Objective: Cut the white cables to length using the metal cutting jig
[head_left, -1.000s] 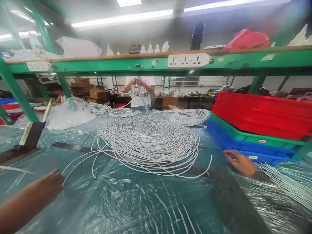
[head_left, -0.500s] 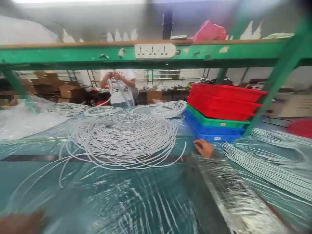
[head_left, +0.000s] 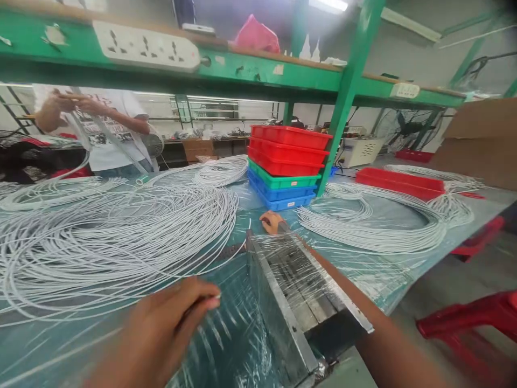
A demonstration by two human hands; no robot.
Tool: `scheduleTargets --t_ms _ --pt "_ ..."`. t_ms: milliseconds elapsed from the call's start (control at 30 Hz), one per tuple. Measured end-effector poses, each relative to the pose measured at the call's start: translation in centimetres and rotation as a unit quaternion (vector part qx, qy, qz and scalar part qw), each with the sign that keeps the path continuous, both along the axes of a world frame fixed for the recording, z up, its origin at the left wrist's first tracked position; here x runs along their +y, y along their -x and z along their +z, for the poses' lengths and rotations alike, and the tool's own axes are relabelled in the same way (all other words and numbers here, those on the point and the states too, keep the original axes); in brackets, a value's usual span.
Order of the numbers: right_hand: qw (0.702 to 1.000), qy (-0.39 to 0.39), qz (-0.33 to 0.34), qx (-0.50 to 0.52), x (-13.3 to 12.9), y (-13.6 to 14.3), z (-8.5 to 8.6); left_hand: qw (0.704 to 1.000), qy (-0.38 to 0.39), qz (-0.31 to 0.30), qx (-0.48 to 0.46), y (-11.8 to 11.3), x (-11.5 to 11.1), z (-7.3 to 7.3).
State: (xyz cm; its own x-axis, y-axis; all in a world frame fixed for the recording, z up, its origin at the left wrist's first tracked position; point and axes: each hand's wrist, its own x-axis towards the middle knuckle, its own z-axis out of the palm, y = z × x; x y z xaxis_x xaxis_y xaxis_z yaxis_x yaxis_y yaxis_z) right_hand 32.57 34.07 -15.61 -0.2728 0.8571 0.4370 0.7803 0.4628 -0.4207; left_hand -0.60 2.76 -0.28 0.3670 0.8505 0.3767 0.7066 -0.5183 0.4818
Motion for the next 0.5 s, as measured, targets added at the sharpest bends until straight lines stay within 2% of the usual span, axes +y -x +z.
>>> scheduleTargets --t_ms 100,200,300,500 --pt "1.000 -0.003 0.001 -0.003 0.2 0.1 0.1 0.997 0.059 -0.048 0.018 -4.4 2.6 1.4" --pt "1.000 -0.004 0.002 -0.003 0.3 0.2 0.3 0.993 0.094 -0.063 0.033 -5.9 4.2 1.6" --pt "1.000 -0.005 0.001 -0.002 0.3 0.2 0.4 0.990 0.114 -0.068 0.040 -6.4 4.1 1.9" --pt "1.000 0.004 -0.003 -0.012 0.3 0.2 0.5 0.993 0.089 -0.075 0.008 -7.4 2.7 2.0"
